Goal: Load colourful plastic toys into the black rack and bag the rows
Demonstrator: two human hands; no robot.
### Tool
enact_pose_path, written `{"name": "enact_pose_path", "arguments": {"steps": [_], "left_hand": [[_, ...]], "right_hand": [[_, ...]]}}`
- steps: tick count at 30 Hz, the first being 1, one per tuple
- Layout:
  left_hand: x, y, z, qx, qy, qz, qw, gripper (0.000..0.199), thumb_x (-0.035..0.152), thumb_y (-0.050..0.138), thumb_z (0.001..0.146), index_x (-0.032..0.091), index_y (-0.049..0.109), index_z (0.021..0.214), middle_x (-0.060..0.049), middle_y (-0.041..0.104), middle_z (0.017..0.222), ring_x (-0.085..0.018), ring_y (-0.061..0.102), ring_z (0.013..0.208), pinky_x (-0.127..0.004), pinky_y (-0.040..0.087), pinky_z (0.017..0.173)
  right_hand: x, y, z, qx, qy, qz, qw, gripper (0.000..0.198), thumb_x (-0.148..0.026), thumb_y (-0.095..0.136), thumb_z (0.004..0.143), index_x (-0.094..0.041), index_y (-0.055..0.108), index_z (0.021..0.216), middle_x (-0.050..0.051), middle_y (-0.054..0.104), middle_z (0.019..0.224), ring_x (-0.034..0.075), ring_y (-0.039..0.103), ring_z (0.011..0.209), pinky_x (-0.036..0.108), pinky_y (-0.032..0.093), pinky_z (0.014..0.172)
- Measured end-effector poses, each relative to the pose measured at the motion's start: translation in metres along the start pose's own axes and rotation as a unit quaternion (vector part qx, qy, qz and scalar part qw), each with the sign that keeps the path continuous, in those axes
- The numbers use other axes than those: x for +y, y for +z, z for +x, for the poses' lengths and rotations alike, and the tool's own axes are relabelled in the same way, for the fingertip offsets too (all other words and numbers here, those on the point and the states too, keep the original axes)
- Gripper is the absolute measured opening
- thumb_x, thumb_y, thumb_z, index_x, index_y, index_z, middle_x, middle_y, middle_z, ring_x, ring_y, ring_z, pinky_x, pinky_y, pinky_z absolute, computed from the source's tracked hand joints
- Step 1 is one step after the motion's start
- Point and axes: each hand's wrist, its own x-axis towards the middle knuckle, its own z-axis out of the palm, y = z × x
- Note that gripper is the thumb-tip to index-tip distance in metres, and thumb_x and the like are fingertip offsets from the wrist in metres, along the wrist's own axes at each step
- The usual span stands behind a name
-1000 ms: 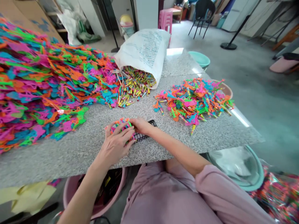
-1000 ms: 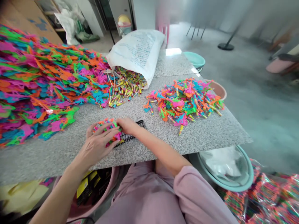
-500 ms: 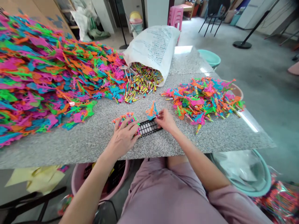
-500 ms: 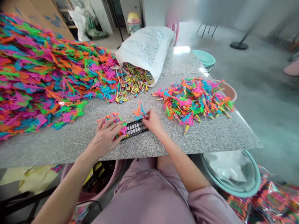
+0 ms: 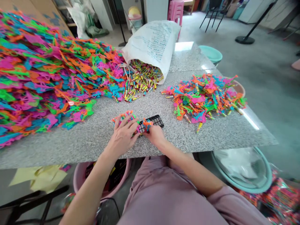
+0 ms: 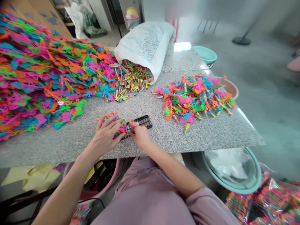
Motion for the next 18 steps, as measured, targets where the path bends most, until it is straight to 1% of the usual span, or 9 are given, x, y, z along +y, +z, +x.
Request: {"name": "enact_pose_path", "arguments": {"steps": [2, 4, 6, 8, 11, 13, 15, 17, 18], "left_hand": [[0.0, 0.001, 0.001, 0.0, -0.005, -0.006, 1.0, 0.025, 0.025, 0.057, 0.088, 0.023, 0.065, 0.111, -0.009, 0.063, 0.136, -0.032, 0.041, 0.141, -0.061, 0.017, 0.121], [0.0, 0.003, 0.002, 0.005, -0.01, -0.003, 1.0, 0.026, 0.024, 0.056, 0.087, 0.022, 0.064, 0.111, -0.009, 0.063, 0.135, -0.032, 0.041, 0.141, -0.061, 0.017, 0.121], [0.001, 0.005, 0.003, 0.015, -0.015, 0.002, 1.0, 0.029, 0.023, 0.056, 0.086, 0.021, 0.063, 0.114, -0.01, 0.064, 0.133, -0.032, 0.042, 0.14, -0.06, 0.019, 0.121], [0.002, 0.008, 0.003, 0.027, -0.022, 0.001, 0.999, 0.037, 0.023, 0.055, 0.084, 0.019, 0.06, 0.121, -0.011, 0.066, 0.13, -0.032, 0.044, 0.139, -0.058, 0.021, 0.121], [0.005, 0.009, 0.004, 0.048, -0.038, -0.008, 0.998, 0.053, 0.025, 0.057, 0.081, 0.015, 0.052, 0.134, -0.013, 0.068, 0.123, -0.032, 0.046, 0.137, -0.057, 0.023, 0.121], [0.006, 0.007, 0.004, 0.05, -0.033, -0.004, 0.998, 0.059, 0.027, 0.058, 0.081, 0.016, 0.048, 0.138, -0.013, 0.068, 0.123, -0.033, 0.046, 0.136, -0.057, 0.022, 0.121], [0.005, 0.005, 0.005, 0.039, -0.014, 0.014, 0.999, 0.056, 0.028, 0.059, 0.082, 0.02, 0.051, 0.136, -0.012, 0.066, 0.128, -0.033, 0.045, 0.137, -0.059, 0.018, 0.121], [0.003, 0.003, 0.005, 0.029, 0.004, 0.032, 0.999, 0.043, 0.032, 0.06, 0.085, 0.024, 0.058, 0.128, -0.01, 0.065, 0.132, -0.034, 0.045, 0.137, -0.06, 0.014, 0.121], [0.002, 0.003, 0.006, 0.03, 0.008, 0.038, 0.999, 0.036, 0.035, 0.06, 0.087, 0.025, 0.062, 0.122, -0.01, 0.065, 0.132, -0.034, 0.046, 0.137, -0.06, 0.013, 0.121]], "right_hand": [[-0.006, -0.002, -0.002, -0.004, -0.026, -0.024, 0.999, 0.028, -0.03, 0.064, 0.09, -0.014, 0.067, 0.113, 0.014, 0.074, 0.098, 0.027, 0.071, 0.094, 0.032, 0.052, 0.081], [-0.013, -0.004, -0.004, -0.007, -0.05, -0.042, 0.998, 0.028, -0.025, 0.062, 0.091, -0.014, 0.064, 0.116, 0.014, 0.073, 0.099, 0.026, 0.07, 0.094, 0.032, 0.052, 0.082], [-0.018, -0.008, -0.003, -0.015, -0.063, -0.06, 0.996, 0.023, -0.021, 0.059, 0.092, -0.013, 0.065, 0.113, 0.016, 0.073, 0.1, 0.026, 0.07, 0.094, 0.032, 0.052, 0.081], [-0.023, -0.012, 0.0, -0.025, -0.07, -0.069, 0.995, 0.019, -0.019, 0.056, 0.092, -0.013, 0.066, 0.107, 0.016, 0.072, 0.1, 0.027, 0.07, 0.095, 0.032, 0.052, 0.08], [-0.029, -0.015, 0.005, -0.031, -0.082, -0.071, 0.994, 0.019, -0.016, 0.051, 0.093, -0.015, 0.067, 0.104, 0.015, 0.072, 0.1, 0.026, 0.069, 0.095, 0.033, 0.052, 0.081], [-0.033, -0.013, 0.006, -0.029, -0.096, -0.073, 0.992, 0.021, -0.014, 0.05, 0.092, -0.015, 0.067, 0.105, 0.014, 0.072, 0.1, 0.026, 0.069, 0.095, 0.033, 0.052, 0.081], [-0.034, -0.01, 0.004, -0.027, -0.117, -0.076, 0.99, 0.022, -0.012, 0.051, 0.091, -0.013, 0.065, 0.107, 0.015, 0.071, 0.102, 0.026, 0.068, 0.097, 0.034, 0.052, 0.082], [-0.026, -0.011, -0.001, -0.027, -0.147, -0.071, 0.986, 0.022, -0.013, 0.053, 0.09, -0.012, 0.064, 0.11, 0.015, 0.07, 0.103, 0.026, 0.068, 0.098, 0.033, 0.052, 0.082], [-0.016, -0.016, -0.004, -0.023, -0.159, -0.065, 0.985, 0.022, -0.015, 0.056, 0.089, -0.012, 0.063, 0.11, 0.014, 0.07, 0.104, 0.026, 0.067, 0.098, 0.033, 0.052, 0.082]]}}
